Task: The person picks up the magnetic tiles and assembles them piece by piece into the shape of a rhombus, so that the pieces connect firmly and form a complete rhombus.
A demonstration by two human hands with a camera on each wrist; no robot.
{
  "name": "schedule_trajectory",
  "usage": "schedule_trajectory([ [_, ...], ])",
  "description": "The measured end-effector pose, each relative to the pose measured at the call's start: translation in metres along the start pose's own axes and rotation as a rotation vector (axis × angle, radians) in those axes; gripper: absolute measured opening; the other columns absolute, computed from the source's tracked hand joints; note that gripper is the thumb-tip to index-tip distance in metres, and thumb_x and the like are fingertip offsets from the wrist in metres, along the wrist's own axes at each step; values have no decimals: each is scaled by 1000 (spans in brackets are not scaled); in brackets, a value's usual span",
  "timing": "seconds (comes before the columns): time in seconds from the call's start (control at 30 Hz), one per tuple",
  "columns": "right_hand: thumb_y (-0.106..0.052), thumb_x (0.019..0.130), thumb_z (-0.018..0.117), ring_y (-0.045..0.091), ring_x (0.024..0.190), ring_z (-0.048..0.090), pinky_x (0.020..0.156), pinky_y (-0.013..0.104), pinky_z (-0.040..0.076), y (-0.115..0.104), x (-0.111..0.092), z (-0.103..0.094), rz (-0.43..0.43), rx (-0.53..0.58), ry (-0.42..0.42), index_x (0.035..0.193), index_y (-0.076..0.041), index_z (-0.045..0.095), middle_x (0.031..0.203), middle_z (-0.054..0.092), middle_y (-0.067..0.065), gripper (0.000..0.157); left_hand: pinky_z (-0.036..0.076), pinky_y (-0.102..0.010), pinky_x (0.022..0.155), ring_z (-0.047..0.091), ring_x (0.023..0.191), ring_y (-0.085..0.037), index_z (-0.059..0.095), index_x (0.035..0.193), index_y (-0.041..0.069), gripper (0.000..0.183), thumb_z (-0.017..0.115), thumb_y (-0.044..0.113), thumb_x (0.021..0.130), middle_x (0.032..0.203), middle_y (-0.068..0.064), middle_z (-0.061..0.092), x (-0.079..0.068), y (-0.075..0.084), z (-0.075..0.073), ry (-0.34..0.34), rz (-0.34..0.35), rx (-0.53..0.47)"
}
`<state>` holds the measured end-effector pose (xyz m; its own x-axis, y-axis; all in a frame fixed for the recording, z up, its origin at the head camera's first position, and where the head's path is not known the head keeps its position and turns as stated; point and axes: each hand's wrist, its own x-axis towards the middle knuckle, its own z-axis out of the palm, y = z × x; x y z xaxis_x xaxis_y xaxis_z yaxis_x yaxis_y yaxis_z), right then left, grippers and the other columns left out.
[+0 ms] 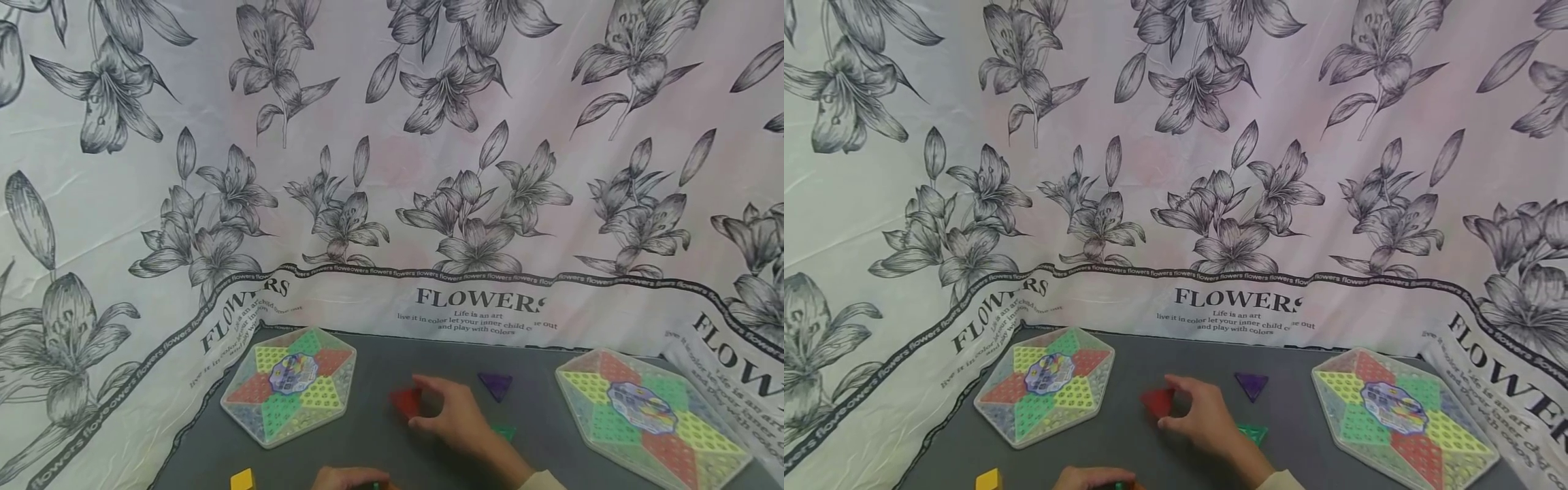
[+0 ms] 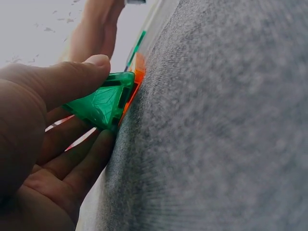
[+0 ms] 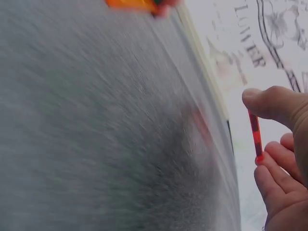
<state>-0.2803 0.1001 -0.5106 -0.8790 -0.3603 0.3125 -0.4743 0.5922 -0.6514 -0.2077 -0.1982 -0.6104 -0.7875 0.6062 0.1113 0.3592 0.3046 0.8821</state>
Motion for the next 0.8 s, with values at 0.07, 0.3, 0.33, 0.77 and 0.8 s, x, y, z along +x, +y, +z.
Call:
schedule_trajectory([
  [0.07, -37, 79, 98, 26, 131, 71, 113, 53, 55, -6, -9, -3, -19, 3, -32, 144, -14, 72, 137, 78, 0, 74, 58, -18, 91, 72, 110, 5, 78, 136, 29, 31, 72, 33, 106, 124, 18, 79, 0, -1, 1, 3, 5, -12],
  [0.3, -43, 83, 96, 21, 131, 71, 110, 39, 58, -14, -41, -8, -59, 64, -152, 145, -12, 71, 140, 76, -1, 74, 59, -20, 93, 72, 112, 2, 77, 137, 25, 31, 73, 30, 106, 125, 15, 80, -2, 6, 3, 28, 57, -6],
  [0.33, -43, 83, 96, 20, 130, 70, 109, 38, 58, -13, -44, -8, -67, 70, -165, 145, -12, 71, 140, 77, -1, 74, 59, -20, 93, 72, 113, 2, 77, 137, 25, 31, 73, 29, 106, 125, 14, 80, -2, 8, 3, 34, 73, 9],
  [0.77, -35, 94, 88, 6, 121, 69, 100, 26, 59, 3, -68, 2, -109, 310, -379, 148, -9, 68, 136, 76, 3, 63, 61, -23, 95, 66, 125, 2, 74, 136, 6, 33, 72, 17, 105, 138, -10, 75, -3, 35, -4, 11, 112, -14],
  [0.8, -36, 95, 87, 6, 122, 68, 100, 26, 59, 3, -68, 2, -112, 315, -381, 148, -9, 68, 137, 75, 3, 63, 61, -23, 95, 66, 123, 3, 74, 136, 5, 34, 73, 18, 105, 137, -10, 75, -3, 40, -4, 13, 87, -33],
])
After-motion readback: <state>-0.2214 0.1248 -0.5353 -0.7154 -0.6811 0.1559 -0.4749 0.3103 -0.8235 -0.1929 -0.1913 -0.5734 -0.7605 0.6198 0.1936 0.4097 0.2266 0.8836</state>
